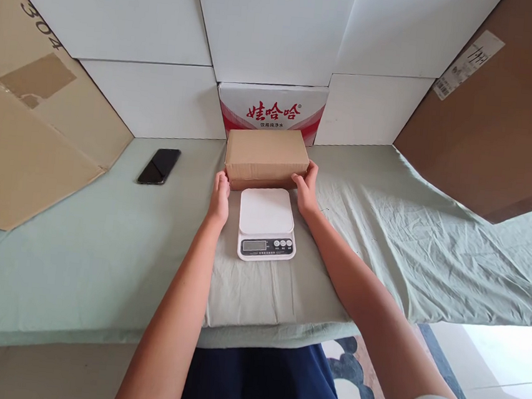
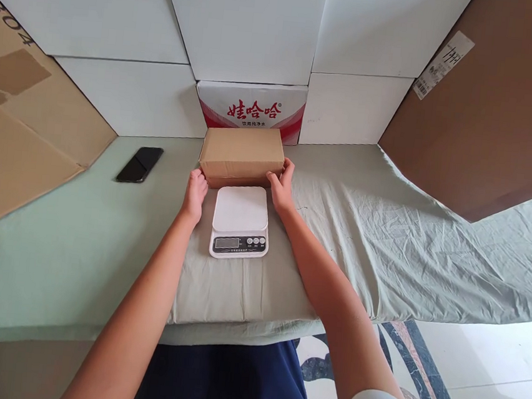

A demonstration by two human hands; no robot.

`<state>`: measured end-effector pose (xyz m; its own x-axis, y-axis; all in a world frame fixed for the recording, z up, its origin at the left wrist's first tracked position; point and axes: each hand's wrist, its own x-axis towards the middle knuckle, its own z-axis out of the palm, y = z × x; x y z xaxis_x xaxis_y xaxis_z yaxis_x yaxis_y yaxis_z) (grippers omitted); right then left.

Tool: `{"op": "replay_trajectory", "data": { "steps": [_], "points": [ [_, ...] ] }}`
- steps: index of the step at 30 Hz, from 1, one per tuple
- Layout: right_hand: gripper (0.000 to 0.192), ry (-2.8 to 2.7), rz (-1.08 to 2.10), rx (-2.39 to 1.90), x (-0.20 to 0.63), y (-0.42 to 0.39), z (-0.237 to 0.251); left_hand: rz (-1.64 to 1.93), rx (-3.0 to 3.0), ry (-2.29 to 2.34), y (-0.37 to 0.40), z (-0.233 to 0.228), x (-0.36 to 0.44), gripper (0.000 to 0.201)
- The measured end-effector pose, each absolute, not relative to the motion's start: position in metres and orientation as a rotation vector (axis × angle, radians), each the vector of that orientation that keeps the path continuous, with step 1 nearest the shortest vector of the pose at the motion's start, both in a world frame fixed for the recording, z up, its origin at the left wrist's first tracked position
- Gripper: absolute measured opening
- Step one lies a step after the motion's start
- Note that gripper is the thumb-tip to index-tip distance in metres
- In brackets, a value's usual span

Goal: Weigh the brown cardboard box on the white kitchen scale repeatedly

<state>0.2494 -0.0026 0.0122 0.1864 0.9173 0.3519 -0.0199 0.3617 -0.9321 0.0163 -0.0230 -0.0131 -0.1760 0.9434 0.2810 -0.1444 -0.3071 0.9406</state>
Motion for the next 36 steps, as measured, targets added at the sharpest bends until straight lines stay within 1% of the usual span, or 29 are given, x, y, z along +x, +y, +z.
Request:
{"op": "replay_trajectory", "data": {
  "steps": [6, 14, 20, 28, 33, 36],
  "points": [
    [0.053, -1.239, 0.849, -0.982, 0.251, 0.001, 0.007, 1.524, 1.179, 1.084, -0.027, -0.001, 0.018, 0.081],
    [0.062, -1.336, 0.830, -1.036, 0.251, 0.002, 0.004, 1.519, 1.167, 1.120, -0.023, 0.002, 0.017, 0.083],
    [0.067, -1.329, 0.851, -1.042, 0.250, 0.001, 0.007, 1.515, 1.189, 1.100, -0.022, 0.000, 0.017, 0.088],
    [0.067, -1.309, 0.889, -1.050, 0.250, -0.005, 0.016, 1.520, 1.241, 1.095, -0.023, -0.001, 0.017, 0.084],
    [0.060, -1.282, 0.927, -1.043, 0.249, -0.005, 0.018, 1.510, 1.264, 1.084, -0.024, -0.001, 0.016, 0.081],
    [0.063, -1.272, 0.923, -1.041, 0.250, -0.003, 0.016, 1.507, 1.279, 1.083, -0.022, -0.003, 0.017, 0.080]
  ]
}}
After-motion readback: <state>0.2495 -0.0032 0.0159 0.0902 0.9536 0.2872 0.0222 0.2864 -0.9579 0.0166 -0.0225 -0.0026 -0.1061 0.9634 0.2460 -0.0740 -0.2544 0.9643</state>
